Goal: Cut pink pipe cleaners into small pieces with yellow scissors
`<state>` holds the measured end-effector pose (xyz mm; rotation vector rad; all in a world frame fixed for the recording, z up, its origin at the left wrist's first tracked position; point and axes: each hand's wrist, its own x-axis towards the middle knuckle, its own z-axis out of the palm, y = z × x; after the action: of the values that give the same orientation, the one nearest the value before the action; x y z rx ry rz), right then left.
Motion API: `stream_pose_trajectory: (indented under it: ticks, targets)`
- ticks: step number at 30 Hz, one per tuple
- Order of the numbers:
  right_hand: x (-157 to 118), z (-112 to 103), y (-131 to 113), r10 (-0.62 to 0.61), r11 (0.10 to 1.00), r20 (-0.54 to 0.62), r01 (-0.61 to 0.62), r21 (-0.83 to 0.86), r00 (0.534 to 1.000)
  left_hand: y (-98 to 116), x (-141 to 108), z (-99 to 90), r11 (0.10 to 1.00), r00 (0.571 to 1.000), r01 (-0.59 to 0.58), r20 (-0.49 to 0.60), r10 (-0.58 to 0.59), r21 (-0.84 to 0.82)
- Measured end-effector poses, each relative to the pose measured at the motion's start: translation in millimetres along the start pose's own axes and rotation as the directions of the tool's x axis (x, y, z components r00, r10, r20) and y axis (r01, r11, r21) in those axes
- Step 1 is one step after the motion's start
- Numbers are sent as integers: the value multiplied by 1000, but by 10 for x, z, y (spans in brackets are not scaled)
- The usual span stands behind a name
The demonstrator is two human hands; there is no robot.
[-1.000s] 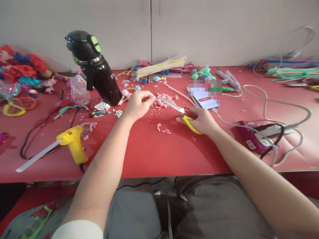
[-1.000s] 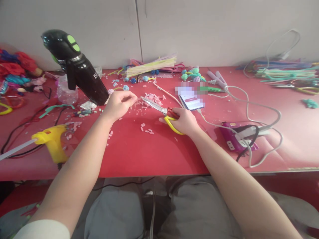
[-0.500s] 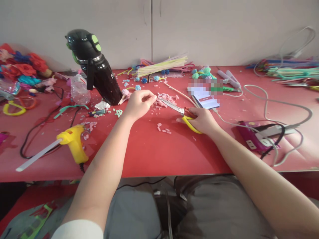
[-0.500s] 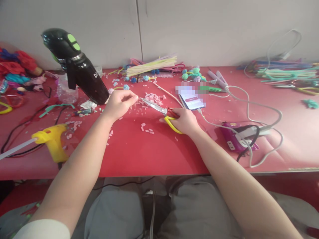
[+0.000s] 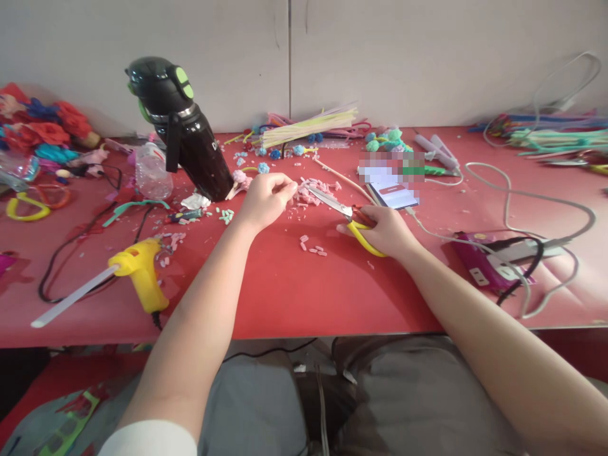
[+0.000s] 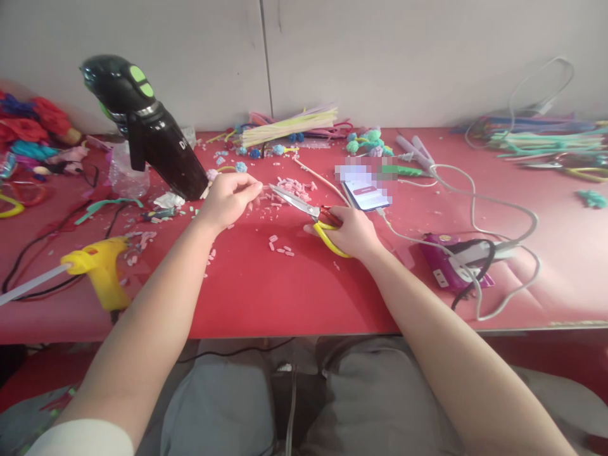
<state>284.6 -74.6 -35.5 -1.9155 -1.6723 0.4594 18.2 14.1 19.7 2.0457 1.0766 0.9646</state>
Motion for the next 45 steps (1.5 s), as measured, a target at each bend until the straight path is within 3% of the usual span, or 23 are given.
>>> stream_pose_trajectory:
  ticks: [24,45]
  targets:
    - [16,-1,-19,20,1000,-14,-20,0,1000,-119,48,45,1000,1000,-10,13,10,-17]
    - [30,2,-15,17,999,-13,-17,-35,1000,-55,28,51,1000,1000,5,28,-4,-31]
